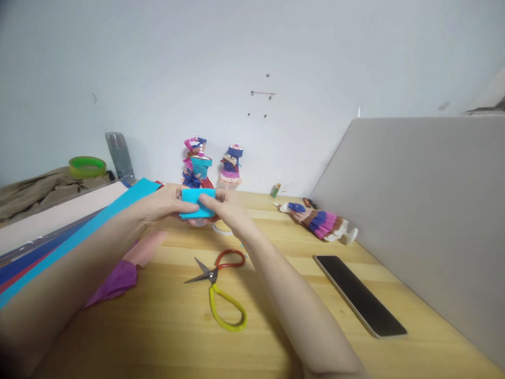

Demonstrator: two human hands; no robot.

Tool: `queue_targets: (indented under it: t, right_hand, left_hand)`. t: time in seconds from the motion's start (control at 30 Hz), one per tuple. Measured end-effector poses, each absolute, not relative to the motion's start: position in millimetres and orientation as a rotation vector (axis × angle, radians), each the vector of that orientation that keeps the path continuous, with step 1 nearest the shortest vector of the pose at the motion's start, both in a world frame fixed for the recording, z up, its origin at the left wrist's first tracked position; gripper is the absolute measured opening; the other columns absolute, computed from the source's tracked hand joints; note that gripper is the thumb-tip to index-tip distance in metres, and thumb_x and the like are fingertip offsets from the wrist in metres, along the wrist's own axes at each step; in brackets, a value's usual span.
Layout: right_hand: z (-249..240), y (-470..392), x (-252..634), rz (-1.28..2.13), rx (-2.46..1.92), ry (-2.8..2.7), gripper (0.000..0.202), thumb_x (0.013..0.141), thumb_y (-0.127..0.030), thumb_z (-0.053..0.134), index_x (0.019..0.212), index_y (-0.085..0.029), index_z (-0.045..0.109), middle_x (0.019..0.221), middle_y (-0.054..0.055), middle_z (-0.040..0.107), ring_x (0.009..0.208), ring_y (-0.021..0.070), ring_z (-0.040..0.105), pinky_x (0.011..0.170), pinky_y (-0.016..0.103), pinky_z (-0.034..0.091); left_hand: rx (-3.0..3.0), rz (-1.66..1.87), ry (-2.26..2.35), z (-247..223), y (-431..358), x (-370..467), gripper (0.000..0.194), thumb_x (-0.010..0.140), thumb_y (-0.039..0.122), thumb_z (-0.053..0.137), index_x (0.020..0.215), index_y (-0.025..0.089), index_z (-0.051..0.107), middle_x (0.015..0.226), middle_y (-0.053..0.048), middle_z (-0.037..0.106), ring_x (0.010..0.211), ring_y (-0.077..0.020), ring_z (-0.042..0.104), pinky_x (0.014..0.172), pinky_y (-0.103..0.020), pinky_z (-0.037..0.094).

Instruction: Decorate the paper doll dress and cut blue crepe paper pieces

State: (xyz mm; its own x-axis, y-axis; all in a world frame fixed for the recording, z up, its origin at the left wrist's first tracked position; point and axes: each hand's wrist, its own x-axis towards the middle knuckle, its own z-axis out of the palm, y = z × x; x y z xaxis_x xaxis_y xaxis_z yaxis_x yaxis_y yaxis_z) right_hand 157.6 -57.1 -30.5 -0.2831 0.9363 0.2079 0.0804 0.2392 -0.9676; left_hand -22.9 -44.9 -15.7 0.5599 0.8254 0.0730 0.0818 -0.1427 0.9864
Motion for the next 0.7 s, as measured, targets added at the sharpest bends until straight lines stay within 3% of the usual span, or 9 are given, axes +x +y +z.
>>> queue_targets:
  t: [0.27,0.53,0.7]
  right_hand:
    - [-31.3,-55.0,157.0,1.211,-0.989,-1.624,0.027,0.056,-0.032,0.077,0.071,-0.014,0.063,0.056,0.0,0.063,0.05,0.0105,0.058,0.051,0.022,0.044]
    - [-32.3,-53.5,159.4,1.208,-0.952,-1.635,0.033,0.058,-0.042,0.077,0.073,-0.014,0.065,0.062,0.003,0.067,0.053,0.0117,0.059,0.051,0.023,0.043]
    - [-34.6,-54.7,152.8,1.199,-0.919,-1.544,0.031,0.055,-0.039,0.079,0.07,-0.016,0.065,0.063,0.002,0.068,0.051,0.0116,0.058,0.052,0.025,0.045]
  left_hand:
    - [1.639,0.805,0.855,-14.3,-42.3,-25.2,0.032,0.062,0.031,0.077,0.086,0.011,0.067,0.073,-0.008,0.072,0.066,-0.0187,0.07,0.064,-0.028,0.055]
    - [1.601,0.799,0.859,-15.0,-38.4,-26.4,0.043,0.053,0.023,0.084,0.088,0.01,0.065,0.07,-0.005,0.071,0.06,-0.0144,0.067,0.064,-0.028,0.056]
    - [1.606,0.822,0.842,-14.8,-40.2,-26.3,0.041,0.058,0.026,0.083,0.091,0.01,0.065,0.076,-0.008,0.072,0.061,-0.0136,0.066,0.063,-0.027,0.055]
